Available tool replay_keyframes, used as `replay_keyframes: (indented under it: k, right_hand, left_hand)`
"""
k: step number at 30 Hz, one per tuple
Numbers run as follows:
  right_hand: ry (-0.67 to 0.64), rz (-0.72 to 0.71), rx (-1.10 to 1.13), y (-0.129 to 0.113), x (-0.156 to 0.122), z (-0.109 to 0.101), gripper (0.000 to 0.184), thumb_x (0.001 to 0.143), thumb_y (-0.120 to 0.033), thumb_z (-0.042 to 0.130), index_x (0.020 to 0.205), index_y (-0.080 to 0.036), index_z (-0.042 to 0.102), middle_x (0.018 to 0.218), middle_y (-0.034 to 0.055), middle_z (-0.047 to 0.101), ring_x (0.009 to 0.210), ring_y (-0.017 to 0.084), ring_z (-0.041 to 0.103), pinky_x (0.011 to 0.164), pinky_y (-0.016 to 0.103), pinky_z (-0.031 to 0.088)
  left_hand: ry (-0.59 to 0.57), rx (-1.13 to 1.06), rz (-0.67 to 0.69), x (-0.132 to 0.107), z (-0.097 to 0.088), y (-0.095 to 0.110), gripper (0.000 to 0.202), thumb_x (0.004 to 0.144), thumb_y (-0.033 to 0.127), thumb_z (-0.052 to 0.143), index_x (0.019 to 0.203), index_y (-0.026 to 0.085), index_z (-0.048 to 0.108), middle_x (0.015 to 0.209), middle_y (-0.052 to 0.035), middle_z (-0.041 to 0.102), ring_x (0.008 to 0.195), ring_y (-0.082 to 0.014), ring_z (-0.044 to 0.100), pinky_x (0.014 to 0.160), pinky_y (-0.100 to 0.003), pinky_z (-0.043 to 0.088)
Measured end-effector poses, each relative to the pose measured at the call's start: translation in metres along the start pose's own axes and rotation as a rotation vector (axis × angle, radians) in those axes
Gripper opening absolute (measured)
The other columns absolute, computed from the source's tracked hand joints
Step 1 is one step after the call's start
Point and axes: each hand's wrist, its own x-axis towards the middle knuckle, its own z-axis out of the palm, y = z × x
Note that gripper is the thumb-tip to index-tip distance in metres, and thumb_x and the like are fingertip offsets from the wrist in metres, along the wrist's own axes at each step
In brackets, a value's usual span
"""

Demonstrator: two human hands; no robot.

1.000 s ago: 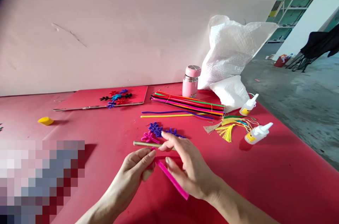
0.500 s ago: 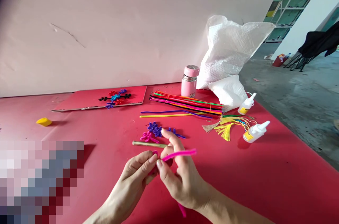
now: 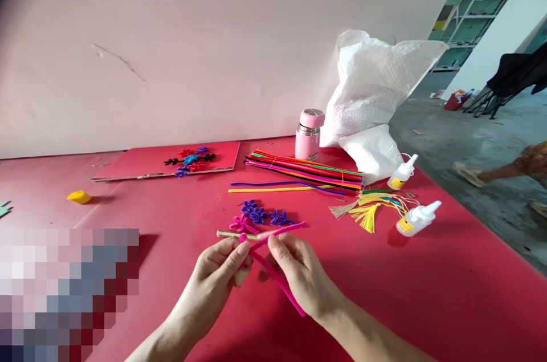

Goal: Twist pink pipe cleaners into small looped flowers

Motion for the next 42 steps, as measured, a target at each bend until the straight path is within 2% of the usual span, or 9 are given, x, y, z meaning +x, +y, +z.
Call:
replay_keyframes:
  k: [2,5,8,12,17,28,33,38,42]
  right_hand:
    - [0.095,-0.171,-0.313,0.000,0.000,-0.005,0.025,0.088,-0.033,0.041,0.074,-0.018,0.057,0.054,-0.0026,0.048,0.052,0.013,0.049,0.052,0.025,0.040]
    - [0.241,-0.581,-0.665,0.002,0.001,-0.012,0.013,0.084,-0.018,0.048,0.094,-0.020,0.055,0.067,0.0008,0.057,0.063,0.016,0.054,0.061,0.030,0.044]
    - [0.221,-0.897,-0.910,0.004,0.004,-0.013,0.041,0.079,-0.013,0.054,0.119,-0.020,0.044,0.093,0.0078,0.063,0.085,0.021,0.056,0.076,0.037,0.044]
    - [0.119,-0.941,-1.104,0.004,0.006,-0.013,0.052,0.081,-0.014,0.055,0.129,-0.021,0.036,0.095,0.0068,0.066,0.087,0.020,0.055,0.078,0.035,0.043]
    - [0.030,-0.923,-1.121,0.005,0.005,-0.019,0.054,0.084,-0.010,0.046,0.134,-0.019,0.029,0.098,0.0073,0.065,0.089,0.020,0.053,0.078,0.036,0.040]
    - [0.002,-1.007,-1.135,0.012,0.005,-0.018,0.054,0.085,-0.014,0.045,0.135,-0.018,0.026,0.080,0.0048,0.065,0.078,0.019,0.054,0.069,0.033,0.038]
    - [-0.078,-0.913,-0.971,0.010,0.004,-0.013,0.056,0.084,-0.011,0.044,0.135,-0.022,0.024,0.076,0.0029,0.062,0.071,0.018,0.052,0.068,0.033,0.041]
    - [-0.070,-0.302,-0.204,0.000,-0.004,0.002,0.046,0.086,-0.018,0.044,0.129,-0.026,0.031,0.072,-0.0015,0.055,0.064,0.012,0.050,0.064,0.026,0.043]
    - [-0.031,0.122,0.466,0.002,-0.004,0.008,0.054,0.076,-0.022,0.060,0.125,-0.025,0.037,0.061,-0.0064,0.049,0.055,0.007,0.047,0.060,0.021,0.041]
  left_hand:
    - [0.062,-0.069,-0.029,0.002,-0.004,-0.001,0.031,0.080,0.036,0.052,0.058,0.015,0.050,0.046,0.0052,0.040,0.045,-0.0068,0.029,0.048,-0.022,0.025]
    - [0.086,-0.145,-0.060,0.004,-0.006,-0.003,0.031,0.078,0.037,0.055,0.058,0.014,0.052,0.047,0.0044,0.043,0.046,-0.0067,0.030,0.050,-0.022,0.025]
    - [0.053,-0.218,-0.107,0.004,-0.006,-0.004,0.031,0.078,0.036,0.055,0.057,0.014,0.052,0.046,0.0041,0.044,0.046,-0.0066,0.030,0.050,-0.022,0.025]
    - [-0.015,-0.336,-0.156,0.003,-0.005,-0.007,0.024,0.080,0.031,0.054,0.063,0.014,0.055,0.045,0.0050,0.043,0.047,-0.0066,0.028,0.052,-0.022,0.025]
    - [-0.028,-0.420,-0.190,0.005,-0.005,-0.008,0.026,0.080,0.029,0.053,0.060,0.013,0.053,0.046,0.0051,0.040,0.046,-0.0065,0.028,0.052,-0.023,0.026]
    - [-0.122,-0.207,-0.199,0.002,-0.005,-0.005,0.028,0.077,0.037,0.054,0.061,0.014,0.050,0.048,0.0050,0.041,0.045,-0.0066,0.028,0.049,-0.023,0.022]
    - [-0.191,-0.074,-0.128,0.001,-0.006,-0.003,0.027,0.082,0.036,0.049,0.065,0.014,0.051,0.050,0.0049,0.040,0.049,-0.0078,0.029,0.052,-0.023,0.025]
    - [-0.206,0.137,0.027,-0.004,-0.003,0.002,0.028,0.085,0.032,0.043,0.062,0.017,0.047,0.056,0.0037,0.039,0.054,-0.0097,0.034,0.053,-0.023,0.028]
    - [-0.182,0.479,0.315,-0.007,-0.005,0.004,0.022,0.086,0.021,0.040,0.065,0.018,0.047,0.064,0.0005,0.044,0.060,-0.0114,0.038,0.056,-0.023,0.032]
